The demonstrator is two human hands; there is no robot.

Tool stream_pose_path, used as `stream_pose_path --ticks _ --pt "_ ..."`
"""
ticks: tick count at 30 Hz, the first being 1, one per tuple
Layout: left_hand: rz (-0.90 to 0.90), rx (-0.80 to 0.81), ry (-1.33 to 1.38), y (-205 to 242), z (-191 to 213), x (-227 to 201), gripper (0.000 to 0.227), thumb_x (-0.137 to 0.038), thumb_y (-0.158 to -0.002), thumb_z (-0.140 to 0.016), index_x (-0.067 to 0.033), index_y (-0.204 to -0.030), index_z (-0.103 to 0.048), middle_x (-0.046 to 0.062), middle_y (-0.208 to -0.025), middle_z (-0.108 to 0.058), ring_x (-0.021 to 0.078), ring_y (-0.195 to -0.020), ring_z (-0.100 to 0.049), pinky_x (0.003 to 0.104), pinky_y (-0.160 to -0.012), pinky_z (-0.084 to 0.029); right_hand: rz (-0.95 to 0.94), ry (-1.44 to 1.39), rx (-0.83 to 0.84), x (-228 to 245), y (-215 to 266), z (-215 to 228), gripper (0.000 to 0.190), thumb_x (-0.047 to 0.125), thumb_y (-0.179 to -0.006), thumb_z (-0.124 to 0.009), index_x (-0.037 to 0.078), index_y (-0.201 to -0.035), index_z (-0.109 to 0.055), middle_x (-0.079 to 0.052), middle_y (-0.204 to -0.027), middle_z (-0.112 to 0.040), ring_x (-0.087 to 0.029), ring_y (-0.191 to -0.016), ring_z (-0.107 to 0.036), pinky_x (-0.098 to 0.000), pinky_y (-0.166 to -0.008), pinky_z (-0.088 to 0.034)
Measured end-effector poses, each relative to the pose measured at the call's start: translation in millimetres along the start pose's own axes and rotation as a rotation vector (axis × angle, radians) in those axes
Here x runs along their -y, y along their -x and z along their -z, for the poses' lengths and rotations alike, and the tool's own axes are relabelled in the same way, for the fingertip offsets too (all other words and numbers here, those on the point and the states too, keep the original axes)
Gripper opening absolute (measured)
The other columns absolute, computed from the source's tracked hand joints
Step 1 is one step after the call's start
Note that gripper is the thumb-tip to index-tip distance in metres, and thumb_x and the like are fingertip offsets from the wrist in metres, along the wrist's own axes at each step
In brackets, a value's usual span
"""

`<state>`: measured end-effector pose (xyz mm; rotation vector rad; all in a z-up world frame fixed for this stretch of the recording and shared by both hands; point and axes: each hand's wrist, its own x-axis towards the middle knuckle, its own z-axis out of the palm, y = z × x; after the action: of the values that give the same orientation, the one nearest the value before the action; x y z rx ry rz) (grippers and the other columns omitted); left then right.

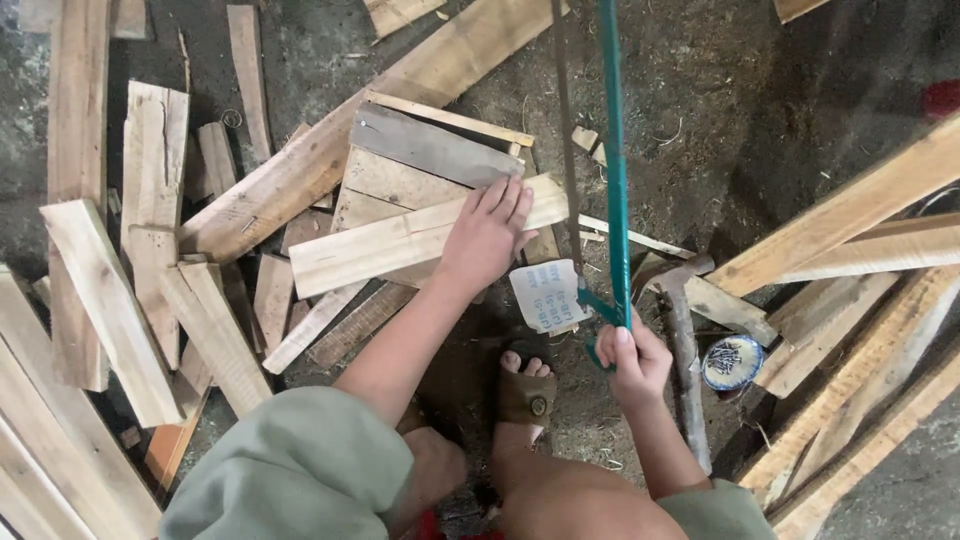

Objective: The person sands a small piece of wood with sandpaper while sitting on the floor. They then use a hand saw to cut the wood piece.

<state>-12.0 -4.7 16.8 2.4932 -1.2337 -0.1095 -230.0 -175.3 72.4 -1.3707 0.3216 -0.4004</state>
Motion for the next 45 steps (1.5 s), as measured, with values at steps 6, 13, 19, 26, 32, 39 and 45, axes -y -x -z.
stream_pose_path --ticks 6,13,19,26,32,39,45 --pt "-0.023 0.009 -0.007 -6 6 3 0.057 -0.043 -0.097 -0.069 -0.0028 -0.137 -0.063 0.022 -0.137 -0.064 0.0332 -0.134 -0.052 0.048 -0.105 -0.042 0.010 -0.024 0.014 -8 -4 -2 0.039 0.001 -0.103 -0.043 -0.010 -0.140 -0.052 -0.007 -0.052 -0.042 -0.014 -0.044 -0.038 -0.0281 -0.042 -0.042" --pt "-0.027 -0.004 0.009 -10 11 6 0.054 -0.044 -0.097 -0.067 -0.0045 -0.134 -0.066 0.020 -0.133 -0.067 0.0310 -0.131 -0.054 0.047 -0.100 -0.043 0.014 -0.049 0.025 -7 -7 -1 0.041 -0.001 -0.103 -0.042 -0.006 -0.142 -0.052 -0.008 -0.050 -0.041 -0.014 -0.043 -0.037 -0.0278 -0.041 -0.043" --pt "-0.032 -0.018 0.019 -12 16 7 0.051 -0.042 -0.097 -0.067 -0.0046 -0.133 -0.068 0.020 -0.130 -0.068 0.0298 -0.128 -0.056 0.045 -0.099 -0.044 -0.006 -0.030 0.030 -6 -6 -4 0.042 -0.001 -0.102 -0.041 -0.009 -0.142 -0.051 -0.008 -0.049 -0.041 -0.015 -0.041 -0.038 -0.0279 -0.040 -0.043" --pt "-0.033 -0.032 0.024 -13 20 8 0.051 -0.042 -0.097 -0.067 -0.0048 -0.131 -0.069 0.020 -0.128 -0.069 0.0294 -0.127 -0.057 0.044 -0.097 -0.046 -0.022 -0.019 0.038 -6 -7 -4 0.042 0.000 -0.102 -0.041 -0.010 -0.142 -0.051 -0.008 -0.049 -0.042 -0.015 -0.041 -0.038 -0.0281 -0.040 -0.042" --pt "-0.033 -0.018 0.030 -13 21 8 0.050 -0.040 -0.098 -0.066 -0.0043 -0.133 -0.068 0.021 -0.129 -0.069 0.0294 -0.127 -0.057 0.044 -0.100 -0.045 -0.030 -0.022 0.034 -7 -5 -3 0.042 0.000 -0.102 -0.042 -0.009 -0.142 -0.051 -0.007 -0.048 -0.040 -0.014 -0.041 -0.037 -0.0278 -0.040 -0.042" --pt "-0.028 0.005 0.033 -13 23 7 0.051 -0.041 -0.099 -0.065 -0.0037 -0.133 -0.067 0.021 -0.130 -0.068 0.0296 -0.129 -0.056 0.043 -0.101 -0.045 -0.019 -0.007 0.029 -7 -4 -3 0.042 -0.002 -0.102 -0.042 -0.009 -0.142 -0.051 -0.009 -0.048 -0.042 -0.016 -0.041 -0.041 -0.0281 -0.040 -0.043" --pt "-0.031 0.016 0.030 -12 23 8 0.051 -0.041 -0.099 -0.065 -0.0034 -0.134 -0.067 0.021 -0.132 -0.067 0.0301 -0.129 -0.055 0.043 -0.101 -0.046 -0.033 0.030 0.028 -4 -6 -5 0.042 0.001 -0.102 -0.043 -0.007 -0.142 -0.052 -0.007 -0.047 -0.042 -0.014 -0.041 -0.037 -0.0279 -0.040 -0.043"
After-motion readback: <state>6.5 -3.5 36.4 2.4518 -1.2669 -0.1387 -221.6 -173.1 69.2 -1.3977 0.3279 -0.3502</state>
